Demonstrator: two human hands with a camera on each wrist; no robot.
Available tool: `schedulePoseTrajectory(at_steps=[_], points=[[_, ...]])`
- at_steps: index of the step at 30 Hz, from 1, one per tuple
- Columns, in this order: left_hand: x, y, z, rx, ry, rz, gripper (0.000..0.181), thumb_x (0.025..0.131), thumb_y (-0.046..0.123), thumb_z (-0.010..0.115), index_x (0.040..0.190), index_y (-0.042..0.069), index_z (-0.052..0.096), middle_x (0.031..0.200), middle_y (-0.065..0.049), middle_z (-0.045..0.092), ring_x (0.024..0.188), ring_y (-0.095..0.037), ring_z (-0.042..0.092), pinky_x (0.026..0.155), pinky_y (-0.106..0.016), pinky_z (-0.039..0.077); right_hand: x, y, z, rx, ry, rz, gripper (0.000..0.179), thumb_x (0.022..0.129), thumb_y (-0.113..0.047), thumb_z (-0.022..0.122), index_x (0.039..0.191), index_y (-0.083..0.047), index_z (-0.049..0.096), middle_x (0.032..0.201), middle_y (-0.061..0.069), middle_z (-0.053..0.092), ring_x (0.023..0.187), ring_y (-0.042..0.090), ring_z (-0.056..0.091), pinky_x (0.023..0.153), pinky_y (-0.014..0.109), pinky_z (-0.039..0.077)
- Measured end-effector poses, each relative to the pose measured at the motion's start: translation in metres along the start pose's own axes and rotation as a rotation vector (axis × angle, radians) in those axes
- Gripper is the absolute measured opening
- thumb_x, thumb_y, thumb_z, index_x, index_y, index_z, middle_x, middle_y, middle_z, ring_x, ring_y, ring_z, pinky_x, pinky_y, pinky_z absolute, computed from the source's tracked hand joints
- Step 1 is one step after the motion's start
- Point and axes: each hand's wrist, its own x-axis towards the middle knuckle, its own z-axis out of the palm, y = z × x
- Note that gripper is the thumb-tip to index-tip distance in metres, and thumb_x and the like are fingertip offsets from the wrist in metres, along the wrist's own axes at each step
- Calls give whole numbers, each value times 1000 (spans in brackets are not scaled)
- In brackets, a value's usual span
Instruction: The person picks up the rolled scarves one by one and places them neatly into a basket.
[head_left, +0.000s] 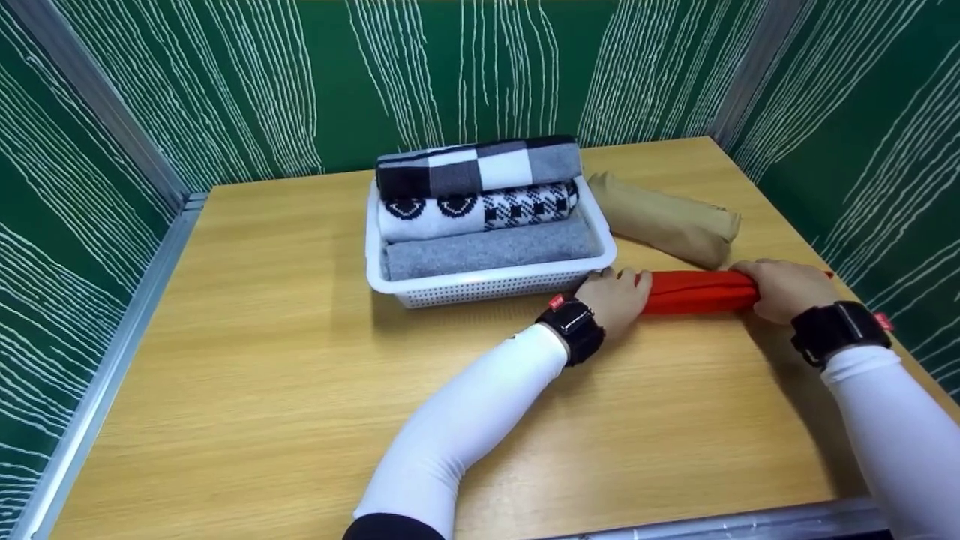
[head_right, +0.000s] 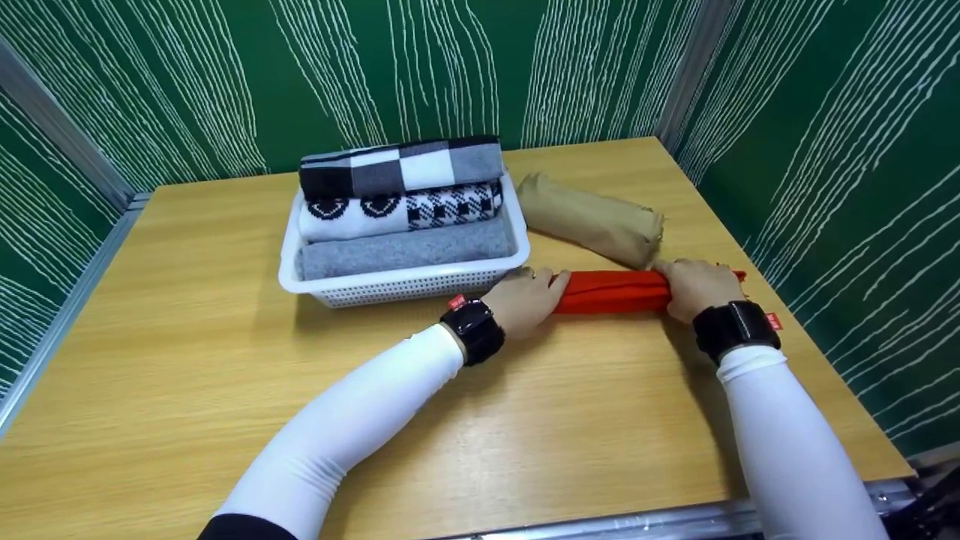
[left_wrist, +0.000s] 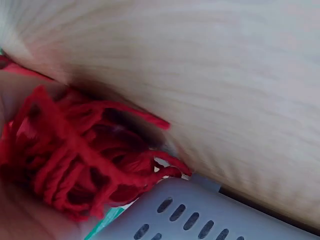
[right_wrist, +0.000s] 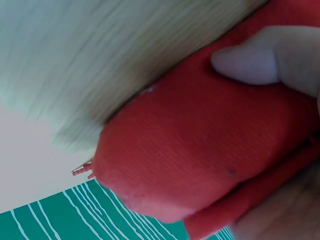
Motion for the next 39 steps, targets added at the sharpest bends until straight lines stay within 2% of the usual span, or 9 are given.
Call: schedulePoseTrajectory(at_steps=[9, 15, 19, 28, 34, 39], points=[[-7, 8, 2, 58, 150, -14, 42, 113, 20, 46, 153, 14, 58, 134, 1, 72, 105, -16, 72, 79, -30, 63, -1, 1, -2, -40, 17, 6, 54, 87, 6, 69, 141, -1, 66, 108, 23, 73, 88, 39, 62, 84, 63, 56], [-11, 13, 0, 95, 213, -36, 41, 113, 23, 47, 150, 13, 62, 127, 2, 75, 100, -15, 74, 73, -29, 64, -2, -1, -7, -73, 131, -32, 48, 86, 4, 70, 133, -6, 71, 101, 21, 73, 83, 37, 60, 78, 59, 55], [-15, 13, -6, 114, 254, -53, 40, 112, 26, 50, 147, 13, 64, 122, 3, 76, 97, -14, 74, 71, -28, 63, -2, -4, -11, -84, 204, -52, 49, 84, 6, 70, 131, -6, 72, 101, 24, 73, 82, 40, 60, 78, 60, 53], [-20, 10, -14, 108, 252, -39, 40, 112, 26, 51, 147, 13, 64, 122, 3, 76, 96, -14, 74, 71, -28, 64, -1, -7, -19, -88, 273, -74, 47, 84, 9, 72, 129, -5, 74, 104, 29, 73, 85, 44, 59, 80, 61, 50], [-23, 9, -15, 135, 314, -34, 38, 112, 26, 51, 144, 13, 66, 118, 3, 77, 91, -13, 74, 70, -27, 64, -1, -10, -23, -106, 320, -102, 47, 86, 9, 72, 131, -5, 73, 111, 33, 72, 90, 49, 61, 84, 67, 50], [-26, 9, -19, 144, 349, -28, 37, 111, 27, 52, 142, 13, 67, 116, 4, 78, 89, -12, 74, 70, -26, 63, 0, -12, -27, -124, 352, -116, 51, 83, 10, 72, 131, -6, 72, 113, 34, 71, 92, 51, 61, 88, 70, 50]])
